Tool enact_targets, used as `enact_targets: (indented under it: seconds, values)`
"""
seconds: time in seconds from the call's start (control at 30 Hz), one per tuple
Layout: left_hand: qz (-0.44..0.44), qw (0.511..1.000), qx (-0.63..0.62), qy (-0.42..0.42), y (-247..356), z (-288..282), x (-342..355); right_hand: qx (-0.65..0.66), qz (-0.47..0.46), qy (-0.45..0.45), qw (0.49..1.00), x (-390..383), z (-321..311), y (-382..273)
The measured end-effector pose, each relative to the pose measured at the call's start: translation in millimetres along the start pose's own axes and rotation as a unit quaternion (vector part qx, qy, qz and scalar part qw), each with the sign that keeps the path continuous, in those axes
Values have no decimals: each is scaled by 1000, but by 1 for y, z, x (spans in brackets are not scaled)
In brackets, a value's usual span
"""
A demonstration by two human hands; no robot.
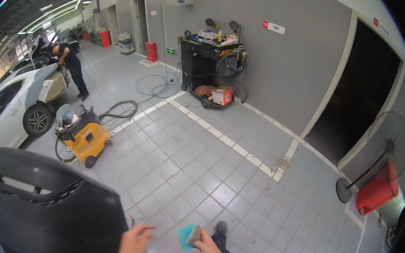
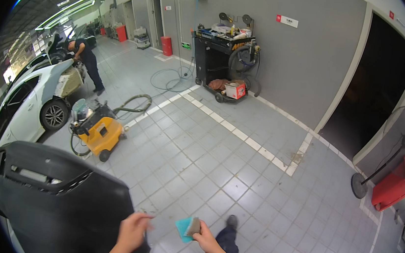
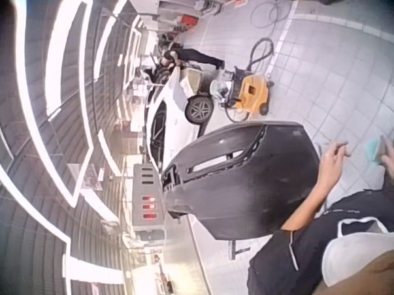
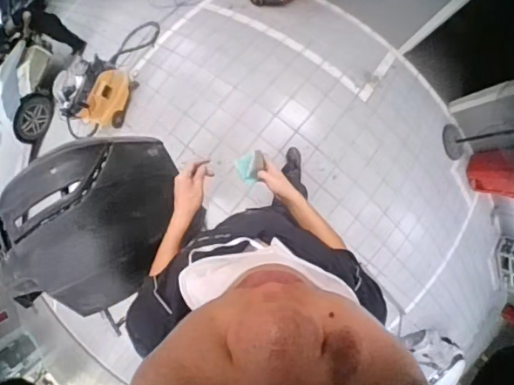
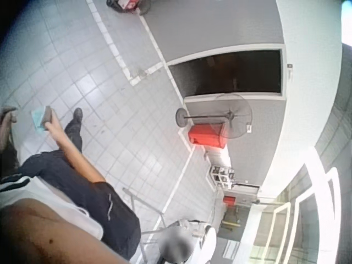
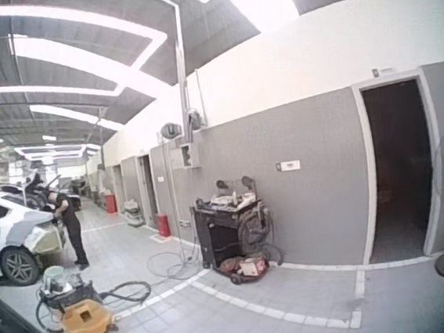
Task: The person applies filler to a car bumper using a putty knife, then wipes the surface with a cloth. They retrieve a liquid from a container and apply it with a blue cloth to the bumper. The task occurs in a workshop with other vehicles and tools visible.
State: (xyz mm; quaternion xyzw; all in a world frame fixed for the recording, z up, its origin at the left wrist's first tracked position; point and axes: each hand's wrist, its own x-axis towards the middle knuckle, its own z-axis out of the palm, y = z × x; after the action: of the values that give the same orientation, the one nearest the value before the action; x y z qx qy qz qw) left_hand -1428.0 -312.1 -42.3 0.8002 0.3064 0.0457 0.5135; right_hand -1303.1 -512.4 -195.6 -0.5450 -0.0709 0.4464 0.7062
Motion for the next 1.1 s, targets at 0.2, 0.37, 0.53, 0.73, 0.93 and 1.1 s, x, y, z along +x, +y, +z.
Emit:
enact_targets:
  seconds: [0.2, 0.37, 0.53, 0.73, 0.93, 1.1]
  values:
    - [233, 940, 190, -164, 63, 173, 200, 52, 83, -46, 994, 101, -118, -124]
    - [148, 971, 97, -164, 140, 171, 322, -46, 133, -139, 980, 207, -159, -243]
    - [38, 991, -132, 4, 99, 166, 444, -279, -6, -154, 948, 359, -182, -291]
    - [-9, 975, -214, 60, 131, 145, 655, -327, -62, -124, 935, 570, -198, -356]
    - [32, 985, -149, -85, 184, 112, 879, -325, -115, 91, 934, 712, -243, -517]
    - [37, 984, -29, -171, 219, 88, 1015, -117, -102, 167, 974, 849, -305, -617]
